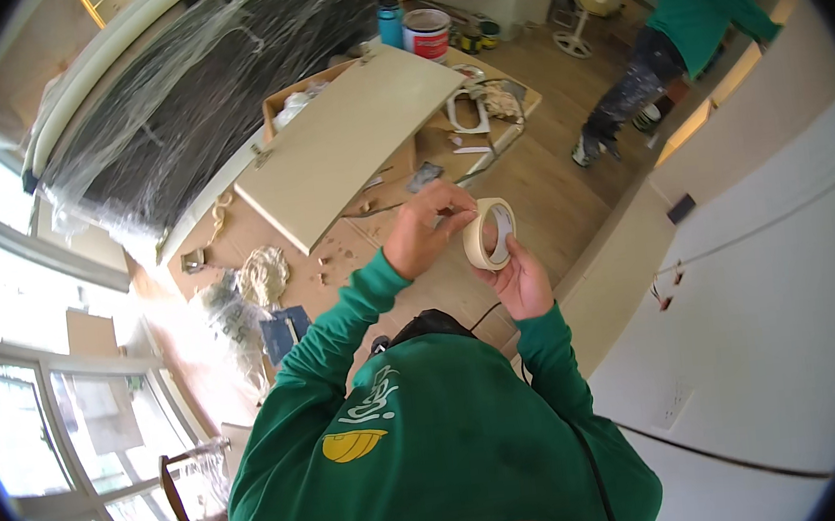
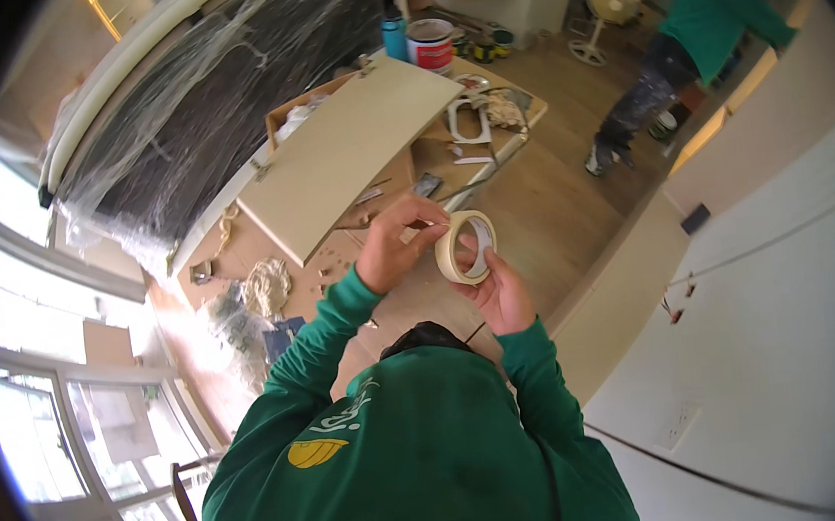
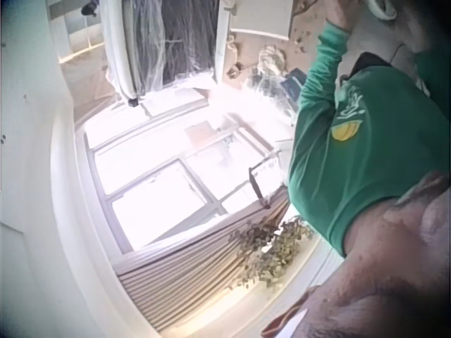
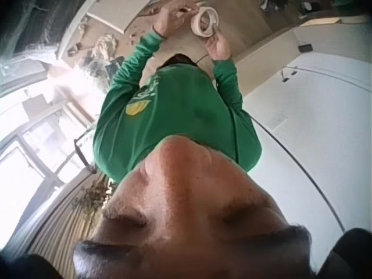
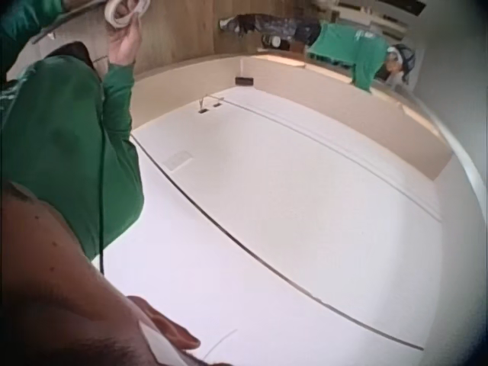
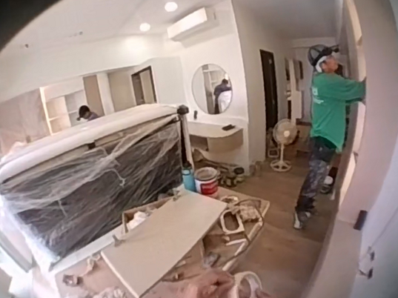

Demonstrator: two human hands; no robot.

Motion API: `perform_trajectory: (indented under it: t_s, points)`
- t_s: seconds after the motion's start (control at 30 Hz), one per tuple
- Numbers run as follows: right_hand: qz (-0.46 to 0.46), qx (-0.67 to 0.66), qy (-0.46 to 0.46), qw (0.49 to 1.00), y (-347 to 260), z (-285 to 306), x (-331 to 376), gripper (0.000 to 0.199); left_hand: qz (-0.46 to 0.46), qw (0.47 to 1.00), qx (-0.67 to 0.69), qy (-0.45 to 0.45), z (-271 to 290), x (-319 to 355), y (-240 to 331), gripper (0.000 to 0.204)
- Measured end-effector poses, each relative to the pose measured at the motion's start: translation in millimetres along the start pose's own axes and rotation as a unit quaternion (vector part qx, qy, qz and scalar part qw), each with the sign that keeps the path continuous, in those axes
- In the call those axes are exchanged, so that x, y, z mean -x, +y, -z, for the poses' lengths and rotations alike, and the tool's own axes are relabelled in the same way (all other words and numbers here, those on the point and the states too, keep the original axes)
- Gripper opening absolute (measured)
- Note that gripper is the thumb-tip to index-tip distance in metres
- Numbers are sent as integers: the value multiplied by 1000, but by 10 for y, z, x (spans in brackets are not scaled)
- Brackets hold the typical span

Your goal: The person sands a wooden panel by hand, wipes it, applies masking tape to the edge, and then uses a small brush to paint a small wooden component.

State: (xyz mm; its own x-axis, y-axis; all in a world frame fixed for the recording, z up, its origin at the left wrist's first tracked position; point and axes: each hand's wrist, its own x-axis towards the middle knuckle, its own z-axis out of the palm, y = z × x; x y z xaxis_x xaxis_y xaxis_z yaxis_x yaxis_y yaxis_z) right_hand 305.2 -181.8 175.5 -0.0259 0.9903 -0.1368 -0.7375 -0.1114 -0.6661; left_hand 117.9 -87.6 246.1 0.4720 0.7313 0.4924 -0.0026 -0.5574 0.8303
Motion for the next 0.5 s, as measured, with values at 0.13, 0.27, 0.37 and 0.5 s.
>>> perform_trajectory:
  t_s: [0.13, 0.27, 0.37, 0.5]
  points:
    - [253, 420, 68, 869, 343, -151, 109, 55, -14, 979, -167, 120, -6, 251, -195, 10]
    - [337, 578, -61, 741, 579, -268, 6, 50, 43, 966, -204, 155, 147, 466, -265, 11]
    - [283, 568, -98, 767, 830, -260, -216, 40, 83, 965, -193, 157, 374, 670, -434, 11]
    - [172, 587, -124, 782, 1009, -559, -377, 35, 182, 948, -90, 244, 798, 973, -701, 8]
